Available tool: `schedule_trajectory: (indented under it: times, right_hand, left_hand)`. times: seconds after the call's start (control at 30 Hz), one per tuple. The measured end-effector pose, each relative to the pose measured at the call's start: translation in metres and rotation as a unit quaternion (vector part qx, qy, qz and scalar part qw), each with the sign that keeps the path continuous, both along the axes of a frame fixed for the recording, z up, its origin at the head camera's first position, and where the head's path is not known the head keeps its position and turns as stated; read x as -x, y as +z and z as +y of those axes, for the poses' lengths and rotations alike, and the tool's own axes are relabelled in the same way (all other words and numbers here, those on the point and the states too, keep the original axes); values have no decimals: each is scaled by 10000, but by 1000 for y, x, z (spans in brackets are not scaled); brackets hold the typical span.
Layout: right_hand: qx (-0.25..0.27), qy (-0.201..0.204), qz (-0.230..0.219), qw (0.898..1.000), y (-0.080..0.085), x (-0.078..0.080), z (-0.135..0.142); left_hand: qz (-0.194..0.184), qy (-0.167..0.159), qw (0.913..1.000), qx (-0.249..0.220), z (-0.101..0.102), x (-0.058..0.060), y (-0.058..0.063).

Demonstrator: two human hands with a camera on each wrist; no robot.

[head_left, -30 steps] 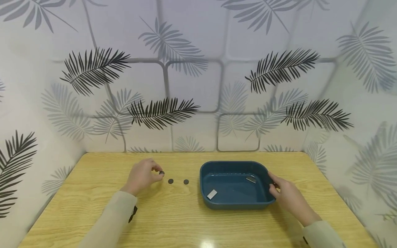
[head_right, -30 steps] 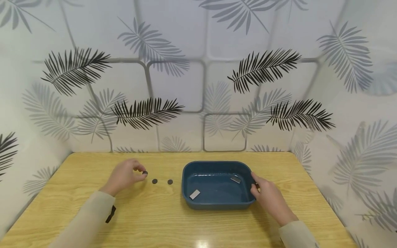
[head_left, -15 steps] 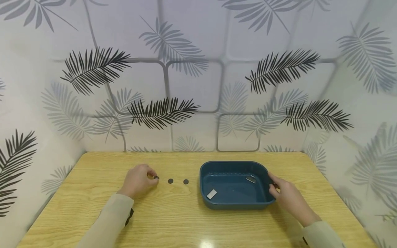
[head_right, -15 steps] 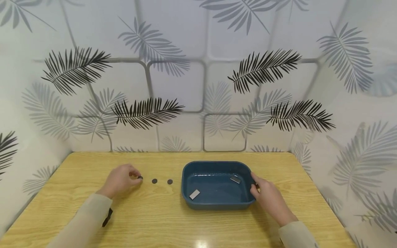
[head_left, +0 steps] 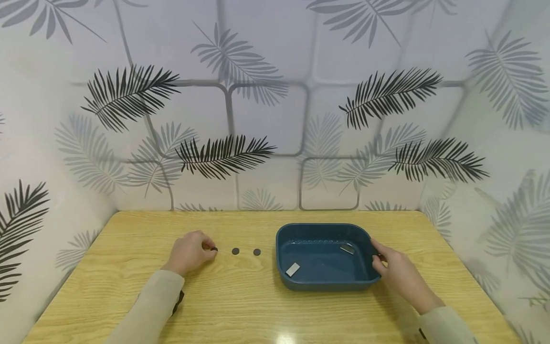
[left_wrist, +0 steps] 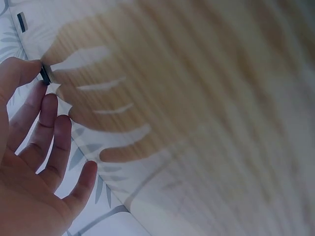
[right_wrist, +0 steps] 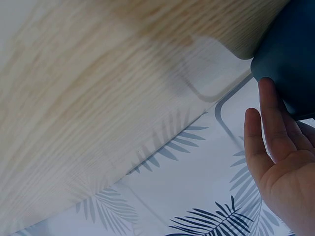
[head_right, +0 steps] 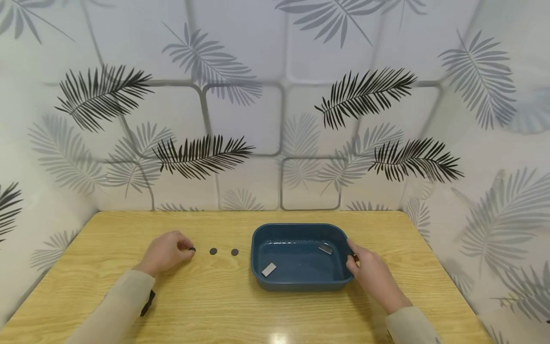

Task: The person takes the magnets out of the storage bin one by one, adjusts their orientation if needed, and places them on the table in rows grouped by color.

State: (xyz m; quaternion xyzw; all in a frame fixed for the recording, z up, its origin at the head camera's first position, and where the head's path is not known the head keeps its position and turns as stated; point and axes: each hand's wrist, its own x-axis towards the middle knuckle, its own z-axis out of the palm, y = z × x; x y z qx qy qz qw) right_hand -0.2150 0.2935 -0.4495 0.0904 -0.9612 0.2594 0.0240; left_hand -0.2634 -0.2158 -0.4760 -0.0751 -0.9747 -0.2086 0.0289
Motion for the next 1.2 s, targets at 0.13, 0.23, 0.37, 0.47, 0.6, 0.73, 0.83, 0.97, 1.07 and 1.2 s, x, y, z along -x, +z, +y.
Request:
schedule_trajectory:
  times: [0.13,0.23,0.37,0.47,0.6,0.73,0.83,0.97,1.07,1.2]
  right_hand:
    - [-2,11,-10,10000,1,0,0]
    - [-1,14,-15,10000,1,0,0]
    - [6,20,0,10000,2,0,-1]
    - [4,21,-10,10000,2,0,-1]
    - [13,22,-83,10000,2,0,-1]
    - [20,26,-56,10000,3,0,-1]
    - [7,26,10,10000,3,0,-1]
    - [7,24,-15,10000,3,0,-1]
    - [13,13,-34,10000,2,1,-1]
    - [-10,5,-22,10000,2,0,0]
  left_hand:
    - [9,-22,10000,-10,0,0,0]
    - [-15,-42,10000,-43,0,-1,1]
    - [-54,-70,9999,-58,2,-1,2]
    - [-67,-89,9999,-39,1,0,2]
    - [-108,-81,9999,-27,1,0,3]
    - [-164,-53,9998,-38,1,-1,4]
    - [-202,-41,9998,-52,1,-1,5]
    - [-222,-68,9997,-73,1,-2,6]
    - [-207,-109,9997,-86,1,-2,7]
    - [-200,-121,9996,-179,4,-3,11]
